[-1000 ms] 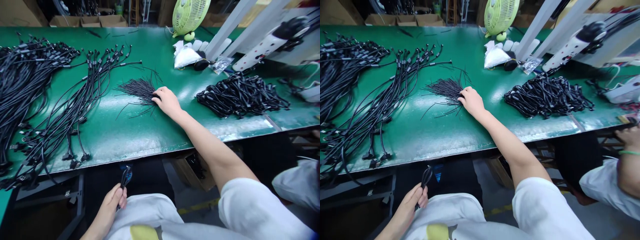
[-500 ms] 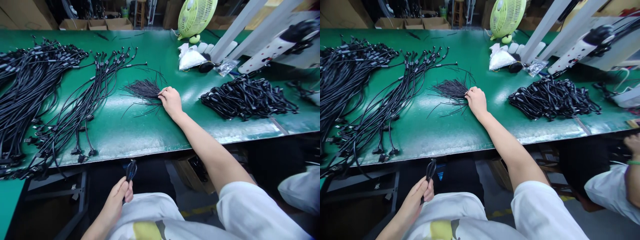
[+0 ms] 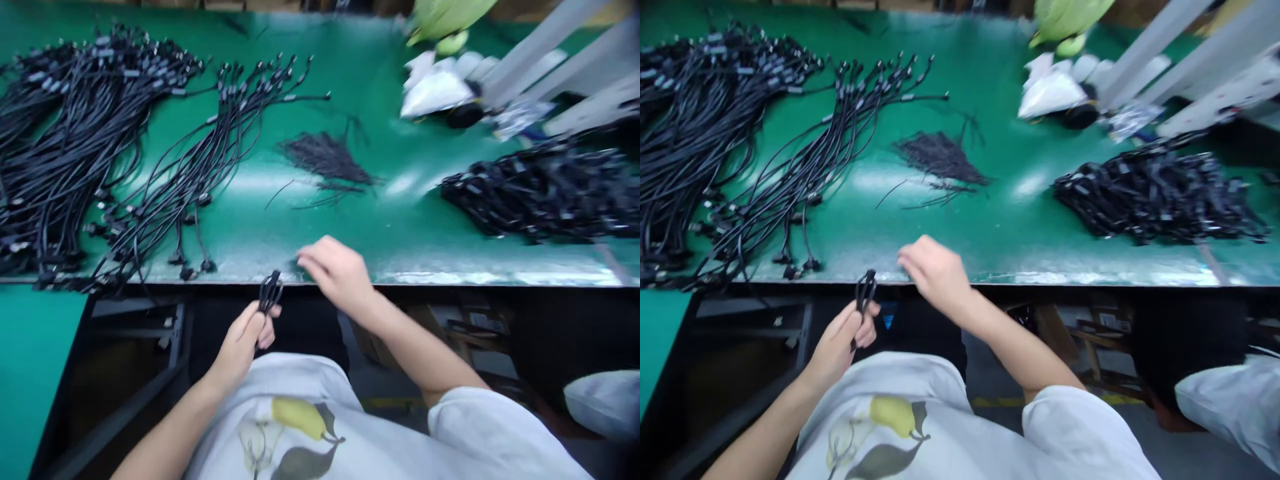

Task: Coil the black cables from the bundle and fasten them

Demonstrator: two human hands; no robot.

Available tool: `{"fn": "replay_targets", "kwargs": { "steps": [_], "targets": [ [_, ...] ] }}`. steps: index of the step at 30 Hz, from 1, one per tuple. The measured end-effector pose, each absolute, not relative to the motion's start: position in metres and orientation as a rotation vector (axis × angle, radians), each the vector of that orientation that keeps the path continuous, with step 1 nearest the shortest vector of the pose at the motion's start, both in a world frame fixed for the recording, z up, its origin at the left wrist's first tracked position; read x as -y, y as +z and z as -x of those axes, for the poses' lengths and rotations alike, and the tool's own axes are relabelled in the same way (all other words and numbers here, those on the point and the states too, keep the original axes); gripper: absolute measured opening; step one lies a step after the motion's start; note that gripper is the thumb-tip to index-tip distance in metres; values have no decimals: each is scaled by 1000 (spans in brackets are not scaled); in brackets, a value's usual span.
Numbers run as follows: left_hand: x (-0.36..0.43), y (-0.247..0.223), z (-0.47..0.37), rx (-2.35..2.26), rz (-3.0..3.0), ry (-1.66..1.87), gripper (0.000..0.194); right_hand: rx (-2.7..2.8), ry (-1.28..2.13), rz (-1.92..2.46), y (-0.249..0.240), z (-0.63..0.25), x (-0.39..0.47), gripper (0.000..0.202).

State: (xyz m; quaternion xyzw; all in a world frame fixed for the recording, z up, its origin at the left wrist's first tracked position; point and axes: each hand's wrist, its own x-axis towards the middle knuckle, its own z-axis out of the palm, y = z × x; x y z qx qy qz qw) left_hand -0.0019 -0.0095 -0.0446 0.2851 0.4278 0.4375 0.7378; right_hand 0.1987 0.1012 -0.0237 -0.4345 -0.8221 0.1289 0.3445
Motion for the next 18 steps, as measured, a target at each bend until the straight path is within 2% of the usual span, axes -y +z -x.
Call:
{"fn": "replay_targets", "kwargs": {
  "steps": [3,6,8,13,18],
  "targets": [
    [2,-46,2,-925,-615,962,44,2090,787,954,-42,-164,-43,15],
    [3,-48,4,-992,-663,949,50,1971,928,962,-53,-152,-24,16],
    [5,-46,5,-1091,-769,944,48,2098,742,976,-53,-155,-23,18],
    [7,-43,7,-1328,-998,901,43,2549,-134,695,-32,-166,-31,23],
    [13,-44,10,-1366,-834,805,31,2711,-451,119,-17,-158,-45,24]
  ]
}}
